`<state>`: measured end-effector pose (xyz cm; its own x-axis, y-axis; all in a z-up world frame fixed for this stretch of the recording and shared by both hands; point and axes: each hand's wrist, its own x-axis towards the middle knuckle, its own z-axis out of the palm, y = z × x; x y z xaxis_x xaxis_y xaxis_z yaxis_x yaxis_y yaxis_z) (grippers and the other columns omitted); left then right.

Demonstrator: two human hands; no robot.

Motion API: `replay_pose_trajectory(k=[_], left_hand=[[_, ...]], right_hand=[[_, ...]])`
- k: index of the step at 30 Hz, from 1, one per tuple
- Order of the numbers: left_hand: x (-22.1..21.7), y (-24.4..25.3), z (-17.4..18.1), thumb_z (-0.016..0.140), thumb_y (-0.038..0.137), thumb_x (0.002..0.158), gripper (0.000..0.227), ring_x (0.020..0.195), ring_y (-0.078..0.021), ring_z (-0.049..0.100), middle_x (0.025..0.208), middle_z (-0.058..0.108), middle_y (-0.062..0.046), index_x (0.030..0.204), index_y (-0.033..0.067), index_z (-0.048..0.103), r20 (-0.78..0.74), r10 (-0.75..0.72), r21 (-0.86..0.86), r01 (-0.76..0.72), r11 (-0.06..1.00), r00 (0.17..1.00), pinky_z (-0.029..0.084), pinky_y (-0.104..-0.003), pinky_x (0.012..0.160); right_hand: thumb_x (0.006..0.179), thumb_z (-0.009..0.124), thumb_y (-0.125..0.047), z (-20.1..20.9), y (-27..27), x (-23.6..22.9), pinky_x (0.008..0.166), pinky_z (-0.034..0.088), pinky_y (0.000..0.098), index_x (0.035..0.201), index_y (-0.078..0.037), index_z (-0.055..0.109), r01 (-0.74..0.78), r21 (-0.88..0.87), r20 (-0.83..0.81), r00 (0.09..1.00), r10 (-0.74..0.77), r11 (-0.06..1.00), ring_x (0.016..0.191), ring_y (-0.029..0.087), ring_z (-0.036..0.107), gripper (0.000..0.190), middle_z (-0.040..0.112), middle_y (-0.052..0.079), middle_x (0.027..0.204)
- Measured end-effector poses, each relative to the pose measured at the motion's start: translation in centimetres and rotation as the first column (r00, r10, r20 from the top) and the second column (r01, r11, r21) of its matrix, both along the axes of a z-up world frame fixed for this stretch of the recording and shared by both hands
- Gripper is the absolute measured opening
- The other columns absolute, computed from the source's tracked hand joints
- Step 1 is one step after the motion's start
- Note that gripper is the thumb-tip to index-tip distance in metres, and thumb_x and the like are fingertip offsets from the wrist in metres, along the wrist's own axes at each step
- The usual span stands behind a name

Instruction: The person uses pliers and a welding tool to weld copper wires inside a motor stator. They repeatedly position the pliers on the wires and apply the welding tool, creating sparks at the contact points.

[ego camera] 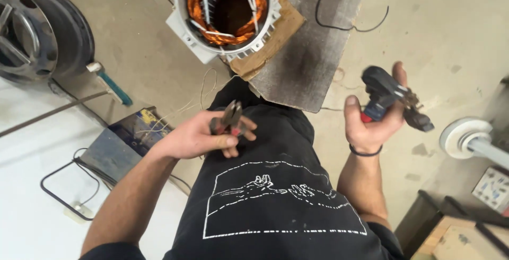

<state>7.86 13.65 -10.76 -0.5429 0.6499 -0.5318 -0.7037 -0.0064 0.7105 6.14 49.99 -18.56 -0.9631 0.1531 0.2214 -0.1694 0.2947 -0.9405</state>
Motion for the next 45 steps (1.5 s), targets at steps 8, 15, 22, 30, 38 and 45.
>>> replay_pose_trajectory(k=[8, 15, 22, 30, 38, 45], left_hand=[[1.9, -0.9, -5.0, 0.066, 0.028, 0.095, 0.047, 0.082, -0.0146, 0.071, 0.125, 0.072, -0.013, 0.133, -0.0003, 0.059, 0.093, 0.034, 0.109, -0.044, 0.993, 0.995, 0.062, -0.031, 0.072], [3.2, -1.9, -7.4, 0.061, 0.030, 0.101, 0.049, 0.081, -0.0203, 0.072, 0.131, 0.070, -0.018, 0.137, -0.0017, 0.055, 0.055, 0.127, 0.218, -0.136, 0.966, 0.990, 0.062, -0.033, 0.071], [1.5, -0.6, -5.1, 0.058, 0.033, 0.103, 0.054, 0.092, -0.0229, 0.074, 0.143, 0.062, -0.019, 0.143, -0.0024, 0.049, 0.051, 0.169, 0.325, -0.176, 0.929, 0.984, 0.064, -0.037, 0.081], [1.1, -0.4, -5.5, 0.058, 0.035, 0.103, 0.057, 0.096, -0.0238, 0.074, 0.144, 0.062, -0.018, 0.148, 0.0022, 0.048, 0.164, 0.292, 0.275, -0.327, 0.904, 0.942, 0.063, -0.038, 0.083], [0.6, 0.7, -4.3, 0.057, 0.035, 0.103, 0.056, 0.094, -0.0233, 0.076, 0.143, 0.063, -0.018, 0.148, 0.0033, 0.049, 0.151, 0.377, 0.176, -0.400, 0.899, 0.914, 0.064, -0.036, 0.080], [1.9, 0.8, -2.5, 0.058, 0.036, 0.100, 0.059, 0.093, -0.0258, 0.076, 0.144, 0.062, -0.018, 0.149, 0.0042, 0.047, 0.161, 0.403, 0.033, -0.413, 0.910, 0.901, 0.064, -0.036, 0.074]], right_hand=[[0.092, 0.081, -0.013, 2.2, -0.3, 1.9, 0.096, 0.053, 0.0303, 0.159, 0.010, 0.037, 0.051, 0.100, -0.030, 0.998, -0.049, 0.994, 0.107, 0.018, 0.062, 0.084, 0.061, 0.017, 0.136], [0.089, 0.081, -0.013, 4.9, -3.2, 3.0, 0.100, 0.054, 0.0311, 0.155, 0.010, 0.044, 0.023, 0.412, -0.045, 0.999, -0.005, 0.911, 0.106, 0.022, 0.066, 0.079, 0.065, 0.016, 0.120], [0.092, 0.081, -0.016, 6.1, -6.0, 5.3, 0.101, 0.052, 0.0300, 0.157, 0.009, 0.043, 0.045, 0.446, -0.044, 0.999, -0.029, 0.894, 0.110, 0.020, 0.062, 0.079, 0.062, 0.015, 0.121], [0.087, 0.080, -0.013, 5.5, -6.0, 5.0, 0.098, 0.051, 0.0313, 0.158, 0.008, 0.045, 0.032, 0.373, -0.105, 0.994, 0.007, 0.927, 0.102, 0.020, 0.062, 0.082, 0.063, 0.013, 0.111], [0.086, 0.078, -0.010, 5.0, -3.6, 2.0, 0.094, 0.052, 0.0310, 0.158, 0.007, 0.045, -0.047, 0.315, -0.100, 0.992, 0.082, 0.948, 0.100, 0.019, 0.063, 0.081, 0.064, 0.014, 0.110], [0.086, 0.079, -0.009, 3.8, -1.9, 0.4, 0.088, 0.052, 0.0287, 0.157, 0.004, 0.045, -0.127, 0.205, -0.072, 0.987, 0.145, 0.970, 0.095, 0.016, 0.062, 0.080, 0.063, 0.011, 0.106]])
